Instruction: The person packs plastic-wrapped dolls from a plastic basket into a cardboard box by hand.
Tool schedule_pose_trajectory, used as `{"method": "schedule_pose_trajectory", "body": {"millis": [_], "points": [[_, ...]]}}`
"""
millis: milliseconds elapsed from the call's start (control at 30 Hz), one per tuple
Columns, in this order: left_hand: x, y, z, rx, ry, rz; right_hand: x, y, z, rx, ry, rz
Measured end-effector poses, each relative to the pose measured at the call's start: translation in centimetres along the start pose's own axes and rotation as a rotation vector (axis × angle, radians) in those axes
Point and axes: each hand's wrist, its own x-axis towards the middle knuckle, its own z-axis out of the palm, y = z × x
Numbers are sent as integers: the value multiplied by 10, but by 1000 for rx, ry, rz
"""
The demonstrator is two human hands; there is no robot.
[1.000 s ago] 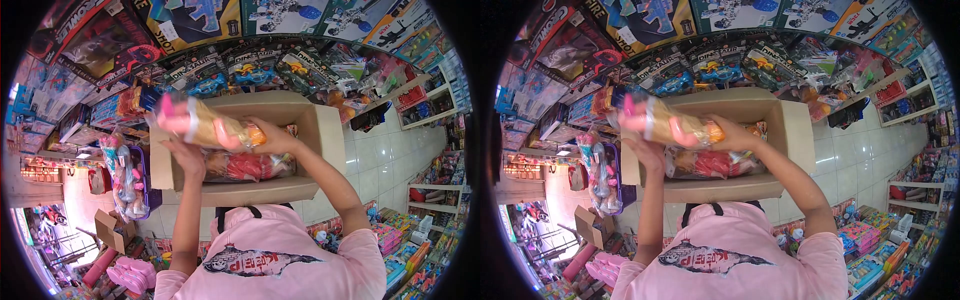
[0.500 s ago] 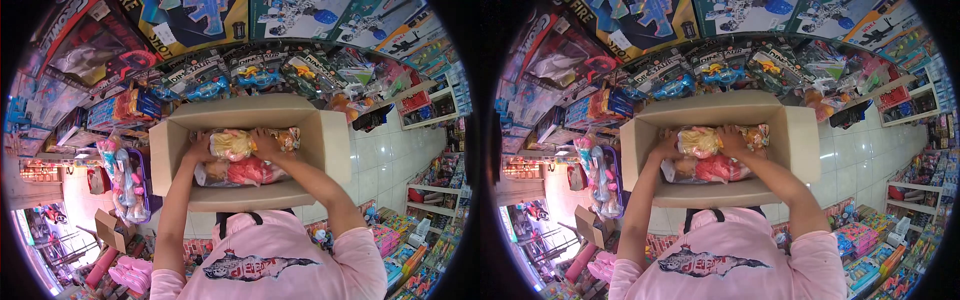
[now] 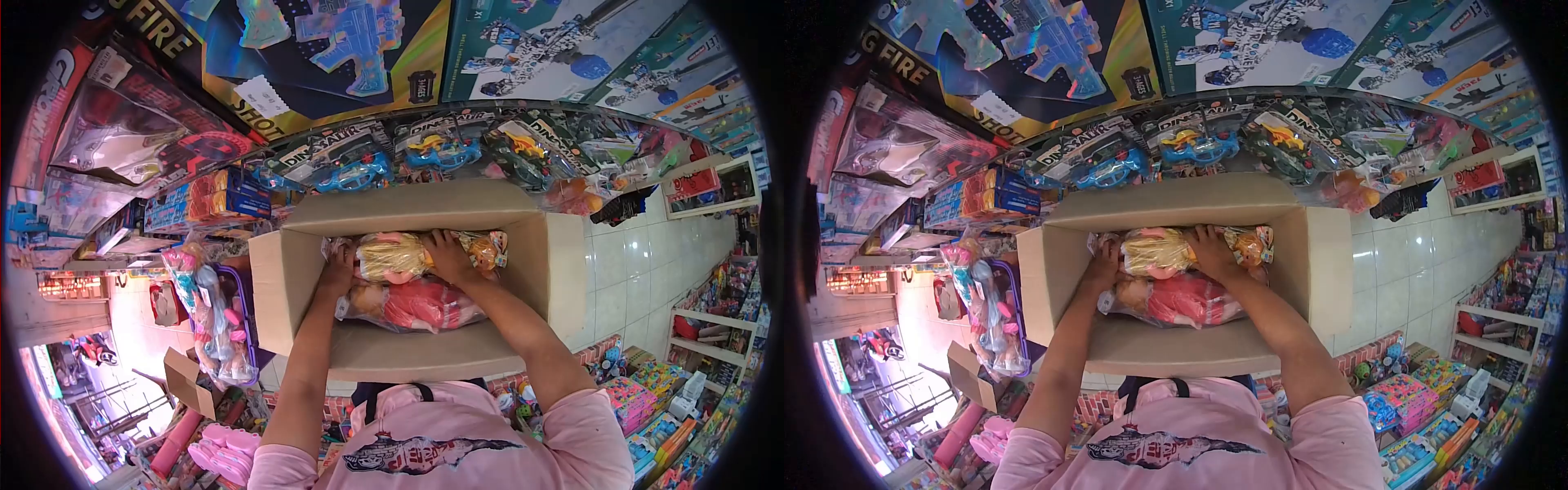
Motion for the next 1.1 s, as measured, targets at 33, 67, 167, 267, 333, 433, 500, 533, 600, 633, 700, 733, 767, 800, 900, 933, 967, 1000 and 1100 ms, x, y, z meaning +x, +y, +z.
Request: {"method": "schedule_pose_trajectory", "body": {"millis": [33,67,167,267,333,433,500,533,600,633,700,733,767,800,900,933,967,1000,1100], "points": [[2,-1,2,13,19,20,-1,1,2,-4,3,8],[4,-2,3,15,22,28,0,1,3,-7,11,2],[5,1,0,39,1,-1,0,-2,5,26,-21,41],[14,19,-21,203,-135,-74,2,-10,4,63,-136,143],[14,35,-46,384,-247,-128,5,-17,-11,50,-205,197],[23,22,-70,-298,-631,-210,-1,-43,-45,22,-405,364],[-54,37,-108,-512,-157,44,-14,-49,-59,84,-201,400],[-89,44,-128,-578,185,254,-27,-58,-69,73,-190,407],[-146,45,-143,-525,750,465,-67,-89,-91,368,375,394],[-169,38,-139,-411,969,462,-88,-107,-97,249,560,390],[-205,4,-93,-681,888,226,-128,-150,-107,118,869,443],[-215,-13,-70,-688,883,239,-147,-171,-106,110,1000,504],[-220,-30,-45,-711,851,155,-165,-182,-88,198,1122,616],[-225,-46,-19,-730,820,71,-182,-189,-65,288,1245,725],[-231,-85,62,-957,559,-8,-222,-198,24,206,1213,857],[-232,-97,91,-831,618,123,-233,-206,49,204,1149,860],[-230,-108,122,-699,683,254,-241,-214,73,204,1091,855],[-228,-125,162,-897,445,73,-253,-219,103,198,964,837],[-232,-220,300,-766,-305,-34,-321,-229,223,192,272,933]]}}
